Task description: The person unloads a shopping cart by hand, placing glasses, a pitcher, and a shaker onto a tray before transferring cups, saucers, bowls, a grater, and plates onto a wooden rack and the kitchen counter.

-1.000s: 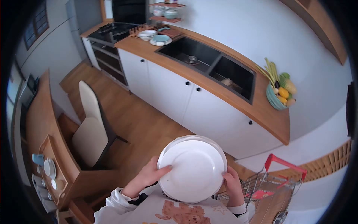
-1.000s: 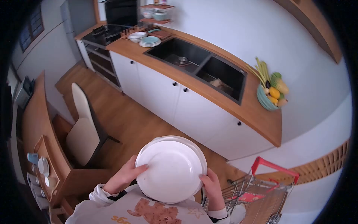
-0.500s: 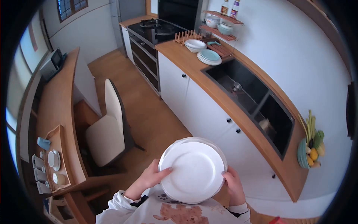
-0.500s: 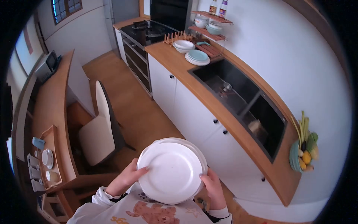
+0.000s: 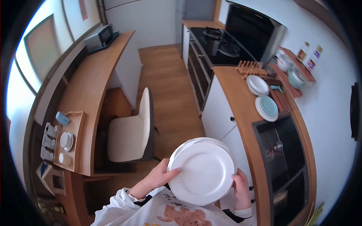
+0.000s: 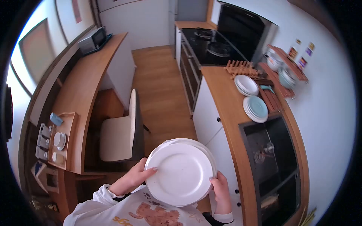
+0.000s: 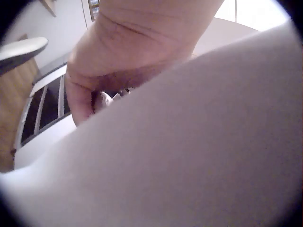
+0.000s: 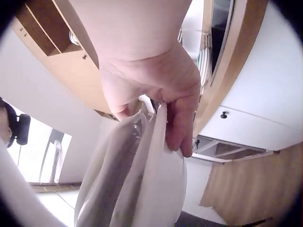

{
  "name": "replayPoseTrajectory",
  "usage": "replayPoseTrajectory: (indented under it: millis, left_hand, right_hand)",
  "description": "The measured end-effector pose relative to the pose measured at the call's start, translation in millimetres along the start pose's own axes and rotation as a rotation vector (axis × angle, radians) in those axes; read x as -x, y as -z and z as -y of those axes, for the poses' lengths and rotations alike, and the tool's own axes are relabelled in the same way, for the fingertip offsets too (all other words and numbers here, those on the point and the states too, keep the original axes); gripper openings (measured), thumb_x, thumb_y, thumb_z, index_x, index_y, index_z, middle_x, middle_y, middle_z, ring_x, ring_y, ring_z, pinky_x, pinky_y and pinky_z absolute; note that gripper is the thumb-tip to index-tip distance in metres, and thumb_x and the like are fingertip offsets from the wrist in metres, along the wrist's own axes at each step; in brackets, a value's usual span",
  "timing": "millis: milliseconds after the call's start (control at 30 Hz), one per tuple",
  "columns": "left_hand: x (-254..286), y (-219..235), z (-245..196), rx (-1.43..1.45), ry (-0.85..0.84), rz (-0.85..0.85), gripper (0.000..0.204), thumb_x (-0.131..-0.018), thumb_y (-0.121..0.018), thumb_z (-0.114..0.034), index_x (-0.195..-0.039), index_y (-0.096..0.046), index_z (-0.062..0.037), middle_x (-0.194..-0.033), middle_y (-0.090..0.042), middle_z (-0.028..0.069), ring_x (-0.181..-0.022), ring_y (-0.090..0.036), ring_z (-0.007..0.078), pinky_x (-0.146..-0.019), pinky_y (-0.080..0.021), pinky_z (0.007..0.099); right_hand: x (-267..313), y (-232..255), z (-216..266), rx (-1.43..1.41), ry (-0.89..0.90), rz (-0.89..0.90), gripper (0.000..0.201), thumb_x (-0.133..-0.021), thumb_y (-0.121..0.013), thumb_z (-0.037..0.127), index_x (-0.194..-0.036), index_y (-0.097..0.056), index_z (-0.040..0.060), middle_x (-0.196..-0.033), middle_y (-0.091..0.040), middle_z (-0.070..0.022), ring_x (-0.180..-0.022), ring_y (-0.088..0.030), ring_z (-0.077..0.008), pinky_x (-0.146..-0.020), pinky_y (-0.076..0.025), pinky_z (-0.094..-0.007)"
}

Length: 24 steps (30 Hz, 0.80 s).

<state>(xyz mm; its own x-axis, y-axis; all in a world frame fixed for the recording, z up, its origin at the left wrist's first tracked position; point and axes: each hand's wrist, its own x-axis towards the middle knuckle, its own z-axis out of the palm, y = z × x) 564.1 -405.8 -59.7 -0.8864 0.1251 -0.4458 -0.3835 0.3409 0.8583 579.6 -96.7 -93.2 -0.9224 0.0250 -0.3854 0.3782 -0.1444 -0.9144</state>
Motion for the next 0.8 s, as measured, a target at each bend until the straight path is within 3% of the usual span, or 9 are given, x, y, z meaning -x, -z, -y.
replayPoseTrajectory:
  millis: [200, 300, 367, 433, 533, 633, 733, 800]
  left_hand:
    - [-58.2, 18.6, 23.3, 0.218, 0.006, -0.102, 0.066, -0.084, -0.06, -0.044, -0.116, -0.046, 0.0114, -0.105, -0.06, 0.0206, -0.096, -0.06, 0.0233, -0.082, -0.048, 0.0324]
    - [-87.7, 37.8, -20.1, 0.284, -0.004, -0.037, 0.065, -0.084, -0.06, -0.045, -0.114, -0.047, 0.011, -0.103, -0.061, 0.0203, -0.093, -0.061, 0.0233, -0.079, -0.049, 0.0322]
    - [-128.8, 43.5, -9.2, 0.224, -0.003, -0.133, 0.064, -0.084, -0.059, -0.046, -0.112, -0.047, 0.0111, -0.101, -0.061, 0.0203, -0.092, -0.061, 0.0232, -0.078, -0.049, 0.0322]
    - [-162.6, 55.0, -24.6, 0.173, 0.001, -0.193, 0.064, -0.084, -0.059, -0.046, -0.111, -0.047, 0.0113, -0.1, -0.061, 0.0206, -0.091, -0.062, 0.0232, -0.077, -0.049, 0.0323]
    - [-204.2, 78.4, -57.7, 0.148, 0.01, -0.225, 0.066, -0.084, -0.059, -0.047, -0.11, -0.047, 0.0118, -0.1, -0.061, 0.0216, -0.091, -0.062, 0.0236, -0.077, -0.05, 0.0326]
    - [-249.0, 106.2, -75.7, 0.172, -0.018, -0.267, 0.067, -0.084, -0.059, -0.047, -0.111, -0.046, 0.0121, -0.101, -0.06, 0.0225, -0.092, -0.062, 0.0243, -0.078, -0.05, 0.033]
    - [-283.8, 130.4, -85.2, 0.181, -0.029, -0.31, 0.066, -0.084, -0.059, -0.046, -0.112, -0.046, 0.0119, -0.103, -0.06, 0.023, -0.094, -0.061, 0.0249, -0.079, -0.049, 0.033]
    - [-302.1, 148.6, -85.4, 0.165, 0.021, -0.303, 0.065, -0.084, -0.06, -0.045, -0.113, -0.045, 0.0117, -0.105, -0.059, 0.0231, -0.096, -0.061, 0.0251, -0.08, -0.049, 0.0329]
  right_hand:
    - [-89.1, -18.2, 21.0, 0.118, -0.069, 0.156, 0.034, -0.08, -0.051, 0.022, -0.104, -0.054, -0.0016, -0.089, -0.062, -0.0084, -0.072, -0.063, -0.0136, -0.058, -0.052, -0.0252]
    - [-135.6, -30.6, 45.7, 0.131, -0.064, 0.173, 0.033, -0.08, -0.051, 0.021, -0.105, -0.054, -0.001, -0.089, -0.062, -0.008, -0.071, -0.063, -0.0135, -0.057, -0.051, -0.0251]
    - [-174.0, -38.3, 64.4, 0.135, -0.038, 0.169, 0.033, -0.081, -0.051, 0.021, -0.105, -0.055, -0.0006, -0.088, -0.062, -0.0077, -0.07, -0.063, -0.0134, -0.056, -0.051, -0.0249]
    - [-216.7, -42.5, 80.3, 0.143, -0.016, 0.16, 0.033, -0.081, -0.05, 0.021, -0.106, -0.054, -0.0004, -0.088, -0.062, -0.0075, -0.069, -0.063, -0.0133, -0.056, -0.051, -0.0245]
    - [-279.5, -52.9, 114.2, 0.176, -0.012, 0.222, 0.036, -0.082, -0.052, 0.02, -0.109, -0.053, -0.0033, -0.087, -0.059, -0.0062, -0.069, -0.054, -0.0085, -0.056, -0.043, -0.0221]
    - [-330.6, -81.4, 153.3, 0.225, 0.022, 0.255, 0.037, -0.082, -0.052, 0.021, -0.11, -0.053, -0.0036, -0.087, -0.059, -0.0062, -0.068, -0.054, -0.0086, -0.055, -0.042, -0.0219]
    - [-377.1, -108.7, 159.2, 0.115, 0.041, 0.282, 0.039, -0.081, -0.052, 0.021, -0.111, -0.053, -0.0039, -0.087, -0.059, -0.0065, -0.068, -0.054, -0.0086, -0.055, -0.042, -0.0217]
    - [-399.5, -120.7, 161.7, 0.114, -0.045, 0.305, 0.039, -0.081, -0.051, 0.021, -0.111, -0.053, -0.0044, -0.087, -0.059, -0.0066, -0.068, -0.055, -0.0089, -0.055, -0.042, -0.021]
